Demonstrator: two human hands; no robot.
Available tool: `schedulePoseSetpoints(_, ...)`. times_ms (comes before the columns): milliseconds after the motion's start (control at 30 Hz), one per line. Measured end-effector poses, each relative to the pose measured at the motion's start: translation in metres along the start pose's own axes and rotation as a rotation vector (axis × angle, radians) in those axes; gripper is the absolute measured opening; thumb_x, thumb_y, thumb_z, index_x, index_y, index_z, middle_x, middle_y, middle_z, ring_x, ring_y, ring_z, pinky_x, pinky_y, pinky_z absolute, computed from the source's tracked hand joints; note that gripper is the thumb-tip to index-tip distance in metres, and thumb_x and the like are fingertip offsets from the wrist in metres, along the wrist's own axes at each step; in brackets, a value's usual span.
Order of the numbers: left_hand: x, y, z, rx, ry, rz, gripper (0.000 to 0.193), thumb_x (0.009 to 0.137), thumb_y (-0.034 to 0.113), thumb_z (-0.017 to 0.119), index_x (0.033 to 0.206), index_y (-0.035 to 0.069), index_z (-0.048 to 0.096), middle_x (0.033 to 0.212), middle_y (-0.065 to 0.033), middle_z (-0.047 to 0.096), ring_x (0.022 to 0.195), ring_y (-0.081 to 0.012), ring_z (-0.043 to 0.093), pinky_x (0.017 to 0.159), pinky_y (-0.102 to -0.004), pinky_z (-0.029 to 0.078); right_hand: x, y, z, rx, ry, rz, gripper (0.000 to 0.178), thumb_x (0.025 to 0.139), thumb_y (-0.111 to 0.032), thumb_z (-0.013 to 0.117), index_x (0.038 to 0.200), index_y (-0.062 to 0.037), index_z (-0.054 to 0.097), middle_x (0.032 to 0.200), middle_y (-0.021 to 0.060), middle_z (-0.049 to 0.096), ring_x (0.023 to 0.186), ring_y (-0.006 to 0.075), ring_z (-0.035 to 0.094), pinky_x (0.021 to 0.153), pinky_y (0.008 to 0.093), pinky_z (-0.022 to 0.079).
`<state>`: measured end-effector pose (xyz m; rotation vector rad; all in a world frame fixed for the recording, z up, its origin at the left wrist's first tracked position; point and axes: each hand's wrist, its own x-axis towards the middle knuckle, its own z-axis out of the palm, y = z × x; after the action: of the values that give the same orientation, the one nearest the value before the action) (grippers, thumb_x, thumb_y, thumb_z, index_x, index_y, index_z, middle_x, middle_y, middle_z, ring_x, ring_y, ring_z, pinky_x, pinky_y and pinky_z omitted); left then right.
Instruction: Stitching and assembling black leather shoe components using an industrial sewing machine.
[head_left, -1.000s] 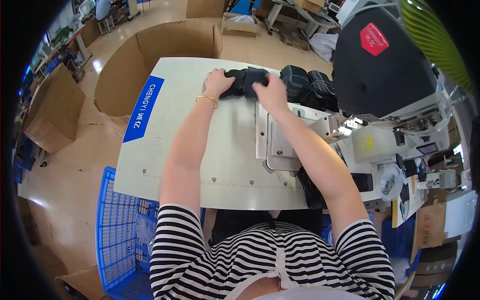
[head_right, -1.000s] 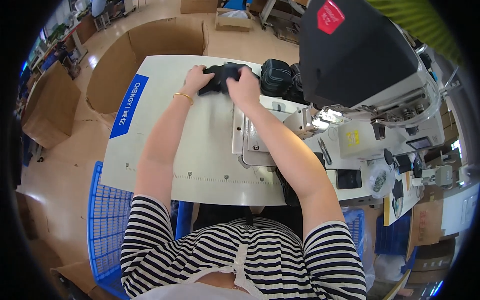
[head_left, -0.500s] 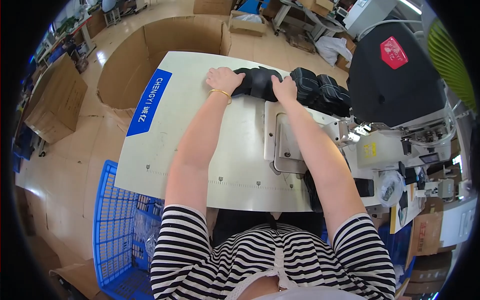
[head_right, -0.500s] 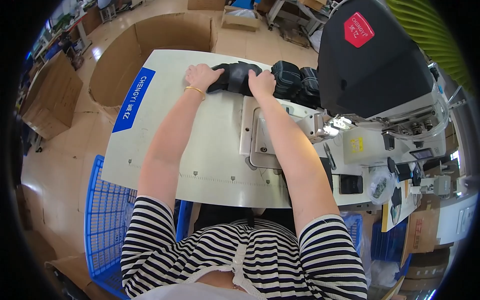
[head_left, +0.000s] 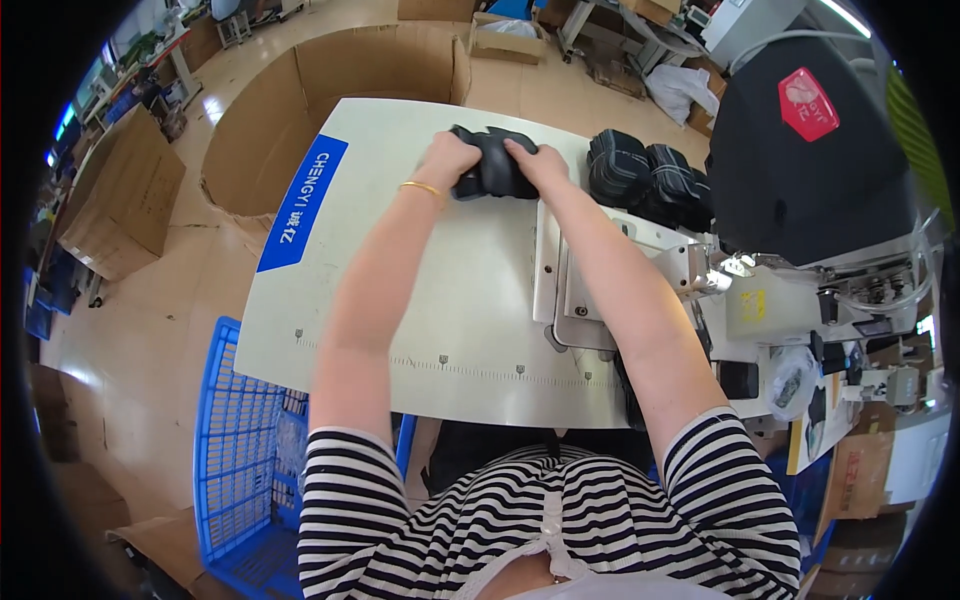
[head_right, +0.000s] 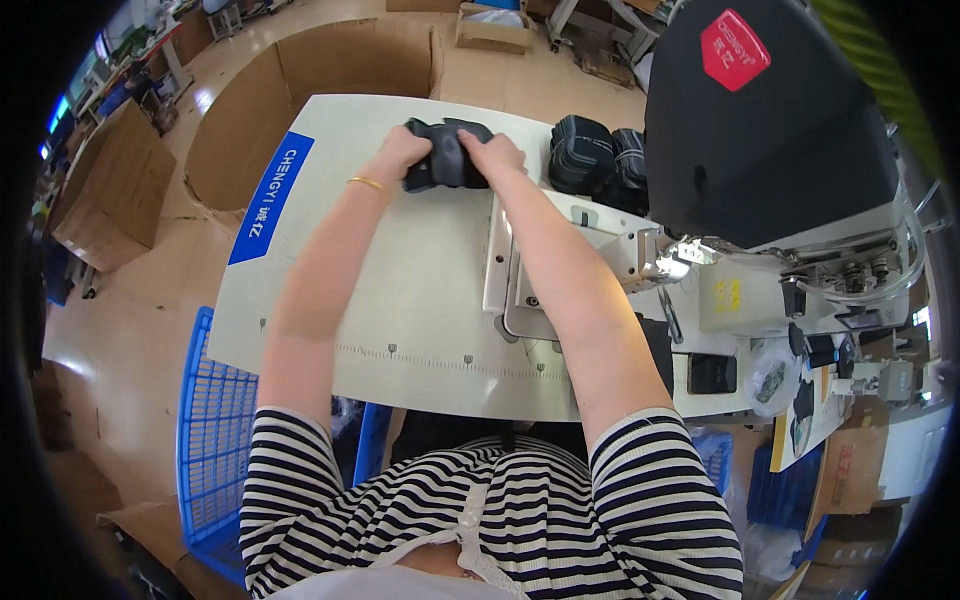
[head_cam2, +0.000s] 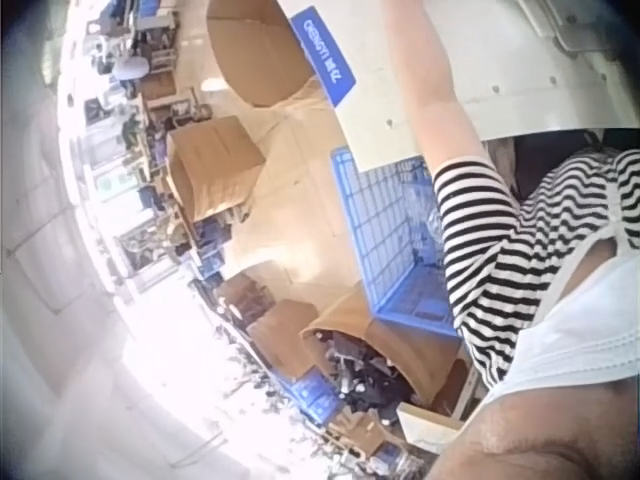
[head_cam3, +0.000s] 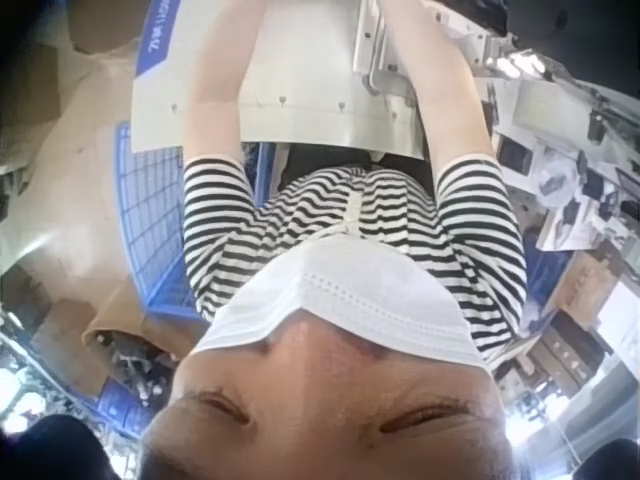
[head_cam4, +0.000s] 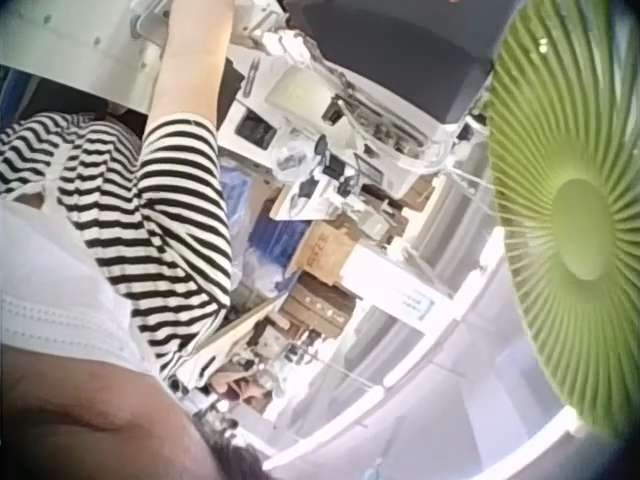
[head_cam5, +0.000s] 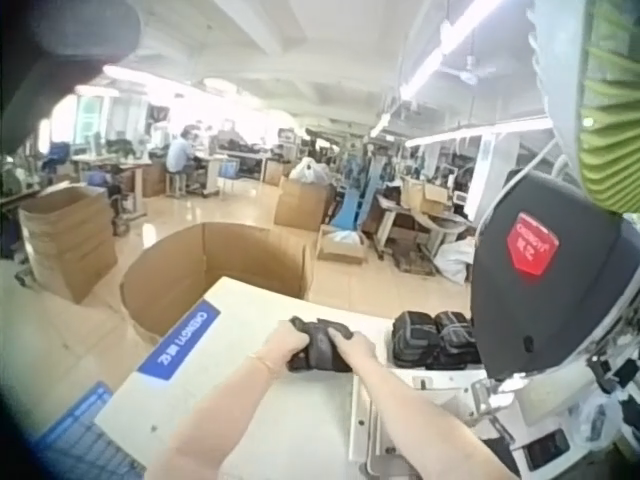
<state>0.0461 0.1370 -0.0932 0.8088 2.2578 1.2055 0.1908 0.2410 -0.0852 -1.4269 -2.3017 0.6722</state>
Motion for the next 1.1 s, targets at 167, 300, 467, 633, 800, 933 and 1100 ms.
schedulePoseSetpoints(167, -0.031, -0.051, -0.052, -0.255, 0.034, -0.097, 0.045, 0.07, 0.009, 0.064, 0.11, -0.013, 0.062, 0.101, -0.0254, 0.067, 0.09, -0.0309, 0.069, 0.073, -0.0392, 0.055, -0.047, -0.051, 0.01, 0.002, -0.234, 0.017, 0.088, 0.07, -0.073, 0.066, 0.12, -0.0008, 0.06, 0.12, 0.0169, 0.064, 0.117, 0.0341, 0.058, 0.096, 0.0465, 0.046)
schedulePoseSetpoints(300, -0.046, -0.064, -0.07, -0.437, 0.082, -0.234, 0.042, 0.072, 0.002, 0.062, 0.109, -0.018, 0.058, 0.102, -0.0246, 0.065, 0.089, -0.0315, 0.068, 0.068, -0.0392, 0.054, -0.058, -0.06, 0.002, 0.213, -0.399, -0.04, 0.09, 0.063, -0.069, 0.075, 0.116, 0.0025, 0.059, 0.113, 0.0161, 0.067, 0.107, 0.0307, 0.064, 0.092, 0.0423, 0.048)
schedulePoseSetpoints(467, -0.053, -0.07, -0.069, -0.358, 0.224, -0.201, 0.042, 0.072, 0.002, 0.061, 0.107, -0.02, 0.056, 0.1, -0.0258, 0.064, 0.09, -0.0314, 0.067, 0.068, -0.0401, 0.054, -0.065, -0.067, 0.009, 0.135, -0.116, -0.222, 0.086, 0.061, -0.056, 0.083, 0.113, 0.009, 0.057, 0.109, 0.022, 0.066, 0.102, 0.0324, 0.066, 0.088, 0.0377, 0.051)
schedulePoseSetpoints(633, -0.075, -0.052, -0.082, -0.594, 0.105, -0.326, 0.04, 0.078, 0.005, 0.071, 0.109, -0.016, 0.057, 0.104, -0.0235, 0.064, 0.091, -0.0327, 0.067, 0.072, -0.0452, 0.056, -0.042, -0.061, -0.02, 1.212, -0.374, -0.014, 0.059, 0.071, -0.022, 0.086, 0.116, 0.0049, 0.061, 0.11, 0.0167, 0.067, 0.091, 0.0265, 0.068, 0.081, 0.0393, 0.056)
schedulePoseSetpoints(800, -0.087, -0.035, -0.089, -0.584, 0.085, -0.373, 0.034, 0.081, 0.002, 0.071, 0.109, -0.012, 0.059, 0.107, -0.0233, 0.063, 0.094, -0.0335, 0.066, 0.075, -0.046, 0.058, -0.004, -0.051, -0.036, 1.535, -0.357, 0.154, 0.052, 0.075, -0.016, 0.083, 0.118, 0.0028, 0.061, 0.11, 0.0166, 0.067, 0.094, 0.0262, 0.067, 0.082, 0.0422, 0.057)
schedulePoseSetpoints(933, -0.096, -0.03, -0.089, -0.597, 0.079, -0.366, 0.033, 0.079, -0.003, 0.07, 0.108, -0.014, 0.059, 0.108, -0.0234, 0.063, 0.094, -0.0333, 0.066, 0.076, -0.0445, 0.058, -0.004, -0.032, -0.016, 1.248, -0.36, 0.096, 0.055, 0.074, -0.02, 0.084, 0.118, 0.0021, 0.06, 0.113, 0.0125, 0.066, 0.096, 0.0258, 0.067, 0.082, 0.0407, 0.057)
schedulePoseSetpoints(1100, -0.084, -0.031, -0.079, -0.502, 0.033, -0.273, 0.041, 0.075, -0.004, 0.073, 0.11, -0.015, 0.056, 0.108, -0.0238, 0.062, 0.094, -0.0335, 0.066, 0.073, -0.0434, 0.057, 0.012, -0.007, 0.011, 0.256, -0.221, -0.013, 0.084, 0.06, -0.042, 0.088, 0.118, 0.0103, 0.057, 0.116, 0.0223, 0.064, 0.108, 0.0332, 0.063, 0.094, 0.0369, 0.05)
